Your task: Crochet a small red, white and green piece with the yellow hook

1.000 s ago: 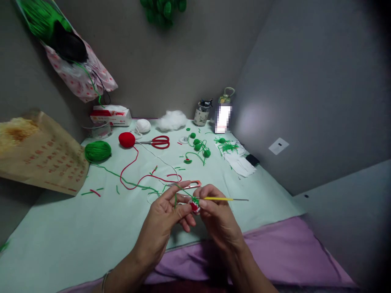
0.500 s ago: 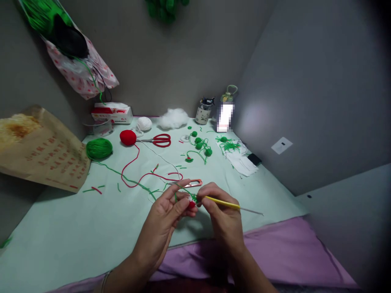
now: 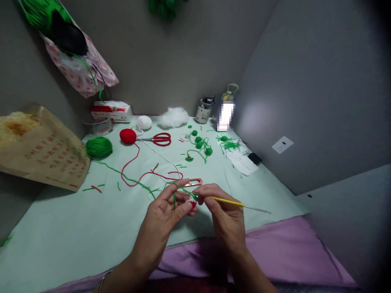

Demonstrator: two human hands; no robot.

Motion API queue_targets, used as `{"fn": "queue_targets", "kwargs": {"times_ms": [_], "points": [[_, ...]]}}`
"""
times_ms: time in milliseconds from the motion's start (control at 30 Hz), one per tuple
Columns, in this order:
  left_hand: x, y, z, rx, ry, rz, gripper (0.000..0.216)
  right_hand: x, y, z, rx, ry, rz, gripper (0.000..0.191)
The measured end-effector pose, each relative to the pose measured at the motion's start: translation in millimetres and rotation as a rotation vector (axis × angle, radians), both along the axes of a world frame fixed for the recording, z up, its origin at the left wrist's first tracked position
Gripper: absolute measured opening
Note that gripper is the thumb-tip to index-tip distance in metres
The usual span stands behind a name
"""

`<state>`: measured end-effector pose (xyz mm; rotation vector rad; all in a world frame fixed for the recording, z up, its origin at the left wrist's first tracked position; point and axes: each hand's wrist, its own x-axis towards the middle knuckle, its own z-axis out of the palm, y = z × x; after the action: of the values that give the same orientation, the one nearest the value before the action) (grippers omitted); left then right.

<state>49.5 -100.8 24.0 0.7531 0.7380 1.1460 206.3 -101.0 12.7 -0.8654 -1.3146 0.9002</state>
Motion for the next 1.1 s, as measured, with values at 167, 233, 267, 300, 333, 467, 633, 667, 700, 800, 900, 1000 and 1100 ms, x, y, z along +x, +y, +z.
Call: {"fn": "queue_targets", "kwargs": {"times_ms": [167, 233, 267, 300, 333, 467, 633, 667, 700, 800, 900, 1000, 1100], "points": [[0, -2, 2.6, -0.051, -0.029, 0.007, 0.047, -4, -3, -3.5, 0.054, 0.014, -0.083, 0.019], [1, -2, 3.0, -0.066, -0.037, 0.017, 0.047, -5, -6, -4.5, 0.117, -0.085, -0.131, 0.023], [1, -2, 2.8, -0.06, -0.033, 0.023, 0.046, -6, -8, -5.2, 0.158, -0.156, -0.158, 0.026], [1, -2, 2.5, -0.047, -0.027, 0.029, 0.043, -7, -10, -5.9, 0.201, -0.225, -0.184, 0.03], [1, -2, 2.1, -0.033, -0.02, 0.033, 0.041, -7, -11, -6.6, 0.24, -0.278, -0.207, 0.034], [1, -2, 2.5, -0.048, -0.036, 0.039, 0.041, -8, -14, -7.4, 0.263, -0.268, -0.202, 0.037], [-1, -2, 6.2, -0.105, -0.039, 0.073, 0.049, -4, -6, -5.5, 0.017, 0.055, 0.008, 0.02], [-1, -2, 6.1, -0.107, -0.034, 0.078, 0.049, -3, -4, -5.3, -0.011, 0.103, 0.027, 0.019], [-1, -3, 5.5, -0.105, -0.032, 0.082, 0.049, -3, -4, -5.2, -0.021, 0.122, 0.032, 0.018], [0, -4, 2.7, -0.088, -0.027, 0.101, 0.05, -4, -7, -5.0, 0.035, 0.02, -0.034, 0.022], [1, -5, 1.9, -0.078, -0.029, 0.102, 0.051, -6, -13, -6.0, 0.165, -0.164, -0.131, 0.028], [1, -5, 3.9, -0.095, -0.048, 0.074, 0.05, -8, -16, -8.0, 0.217, -0.18, -0.158, 0.031], [0, -3, 6.4, -0.126, -0.079, 0.047, 0.047, -7, -12, -8.9, 0.11, -0.02, -0.093, 0.024]]}}
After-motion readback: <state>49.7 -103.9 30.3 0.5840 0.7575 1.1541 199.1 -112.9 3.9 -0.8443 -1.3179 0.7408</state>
